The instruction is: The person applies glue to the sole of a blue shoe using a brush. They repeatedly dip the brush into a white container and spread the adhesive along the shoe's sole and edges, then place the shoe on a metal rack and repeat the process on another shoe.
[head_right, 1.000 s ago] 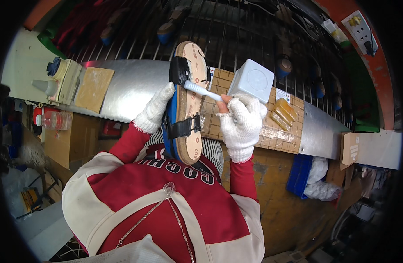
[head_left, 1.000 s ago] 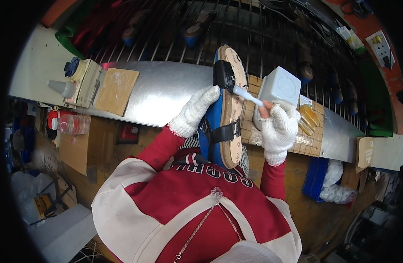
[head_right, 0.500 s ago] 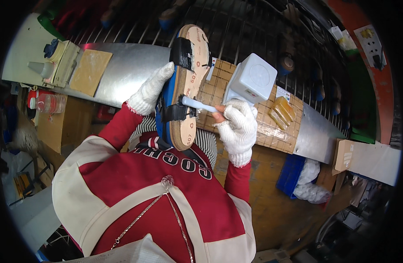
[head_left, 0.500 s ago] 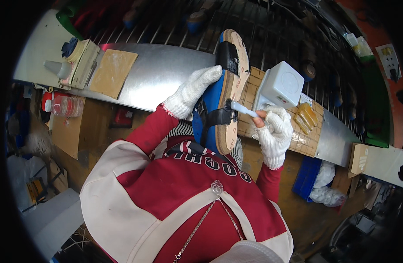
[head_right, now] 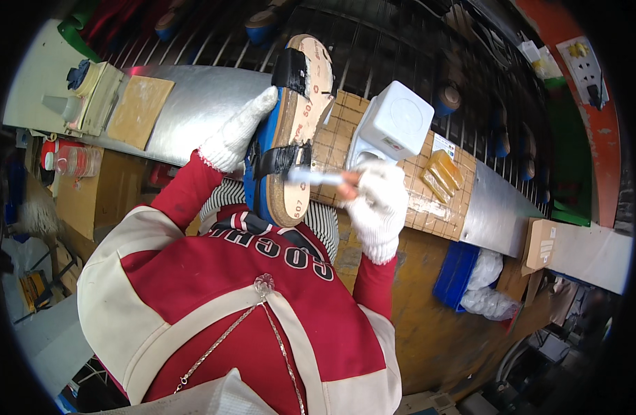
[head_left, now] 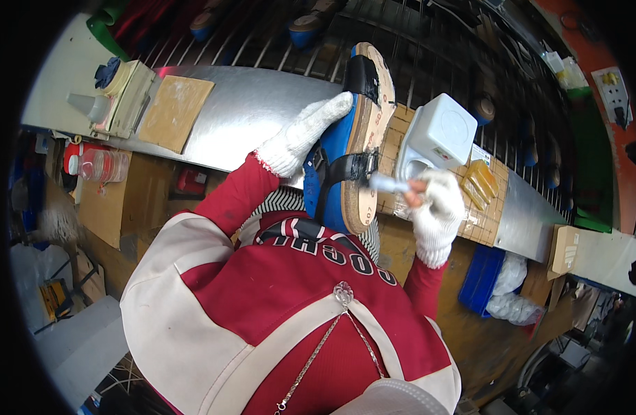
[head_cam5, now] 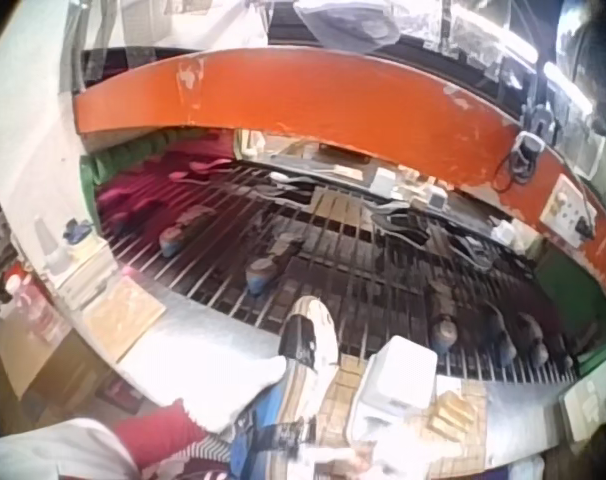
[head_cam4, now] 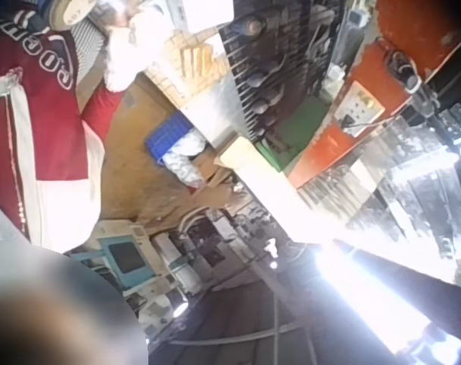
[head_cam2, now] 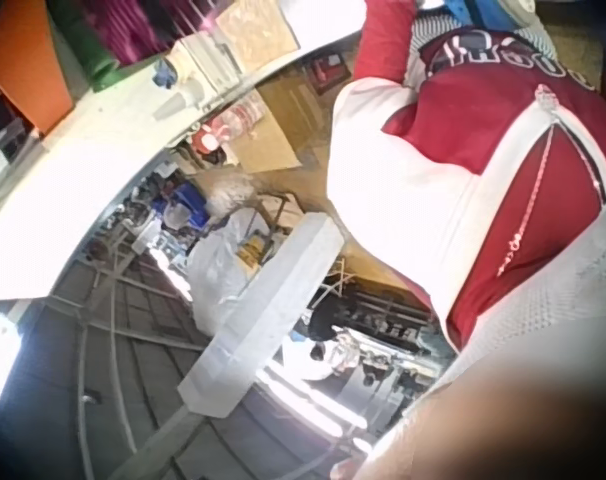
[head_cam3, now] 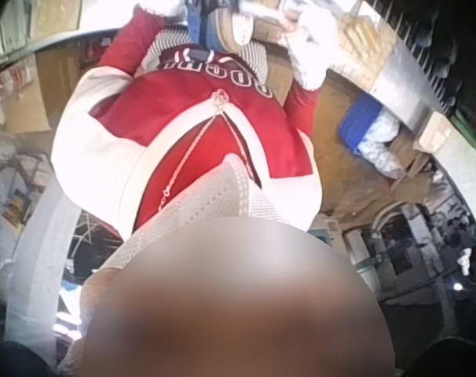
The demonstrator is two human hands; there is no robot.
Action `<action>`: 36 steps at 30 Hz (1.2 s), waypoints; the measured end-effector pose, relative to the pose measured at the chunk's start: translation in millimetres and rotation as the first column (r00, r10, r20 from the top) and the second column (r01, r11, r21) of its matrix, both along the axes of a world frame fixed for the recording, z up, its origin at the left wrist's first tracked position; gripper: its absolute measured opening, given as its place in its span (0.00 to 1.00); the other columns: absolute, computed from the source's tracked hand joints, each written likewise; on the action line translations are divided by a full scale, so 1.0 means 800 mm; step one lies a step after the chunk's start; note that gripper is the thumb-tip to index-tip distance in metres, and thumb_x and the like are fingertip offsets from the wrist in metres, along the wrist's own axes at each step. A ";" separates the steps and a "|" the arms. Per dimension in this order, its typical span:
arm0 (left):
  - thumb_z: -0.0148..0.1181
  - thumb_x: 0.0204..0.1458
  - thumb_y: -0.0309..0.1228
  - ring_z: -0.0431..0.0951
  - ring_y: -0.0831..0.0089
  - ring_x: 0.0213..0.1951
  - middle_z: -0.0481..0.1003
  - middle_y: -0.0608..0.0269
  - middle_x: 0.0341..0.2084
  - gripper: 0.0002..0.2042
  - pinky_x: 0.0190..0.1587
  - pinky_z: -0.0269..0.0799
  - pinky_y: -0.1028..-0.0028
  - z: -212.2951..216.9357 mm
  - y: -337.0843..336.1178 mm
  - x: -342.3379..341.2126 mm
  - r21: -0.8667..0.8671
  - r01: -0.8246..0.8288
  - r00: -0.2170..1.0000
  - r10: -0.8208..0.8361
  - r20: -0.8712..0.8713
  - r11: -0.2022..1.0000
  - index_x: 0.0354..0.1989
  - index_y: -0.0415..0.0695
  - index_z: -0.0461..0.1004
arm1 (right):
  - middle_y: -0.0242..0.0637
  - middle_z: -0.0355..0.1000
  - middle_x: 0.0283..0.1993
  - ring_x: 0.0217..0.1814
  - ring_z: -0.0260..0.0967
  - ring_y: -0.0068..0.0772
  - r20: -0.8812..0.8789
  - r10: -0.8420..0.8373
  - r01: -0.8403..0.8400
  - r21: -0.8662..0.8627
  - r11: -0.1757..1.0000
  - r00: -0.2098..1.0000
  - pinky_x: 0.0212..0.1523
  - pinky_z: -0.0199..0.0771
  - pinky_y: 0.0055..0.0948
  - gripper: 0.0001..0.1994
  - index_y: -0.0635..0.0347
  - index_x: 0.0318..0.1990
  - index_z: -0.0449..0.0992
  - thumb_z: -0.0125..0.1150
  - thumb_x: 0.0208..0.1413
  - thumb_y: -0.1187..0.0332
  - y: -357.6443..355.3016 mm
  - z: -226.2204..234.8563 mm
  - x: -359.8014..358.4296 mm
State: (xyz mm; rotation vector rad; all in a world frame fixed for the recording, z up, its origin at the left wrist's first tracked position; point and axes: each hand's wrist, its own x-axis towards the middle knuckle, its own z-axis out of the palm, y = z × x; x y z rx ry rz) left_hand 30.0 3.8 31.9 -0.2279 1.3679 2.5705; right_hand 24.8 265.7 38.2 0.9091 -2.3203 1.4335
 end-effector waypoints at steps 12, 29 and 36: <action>0.63 0.58 0.51 0.77 0.66 0.53 0.74 0.52 0.55 0.34 0.56 0.76 0.63 0.000 -0.016 0.023 0.020 -0.155 0.987 0.154 0.032 0.988 0.65 0.39 0.65 | 0.35 0.73 0.33 0.37 0.70 0.28 0.516 0.017 -0.005 -0.025 1.000 0.857 0.37 0.67 0.28 0.09 0.66 0.37 0.83 0.72 0.50 0.72 0.013 0.015 0.035; 0.67 0.54 0.52 0.71 0.59 0.61 0.69 0.45 0.60 0.42 0.63 0.69 0.63 -0.002 -0.028 0.032 -0.246 -0.245 0.969 0.243 -0.038 0.938 0.69 0.36 0.59 | 0.34 0.75 0.36 0.37 0.67 0.35 -0.123 -0.101 0.134 0.297 0.945 0.987 0.42 0.60 0.31 0.10 0.54 0.37 0.85 0.76 0.45 0.68 -0.019 0.017 0.020; 0.65 0.55 0.54 0.74 0.61 0.58 0.71 0.45 0.58 0.41 0.61 0.72 0.65 -0.013 -0.033 0.022 -0.078 -0.185 0.983 0.184 -0.026 0.980 0.68 0.36 0.62 | 0.34 0.75 0.36 0.41 0.69 0.35 -0.031 -0.048 0.054 0.244 0.968 0.998 0.44 0.63 0.33 0.10 0.57 0.36 0.85 0.76 0.45 0.69 -0.017 0.016 0.010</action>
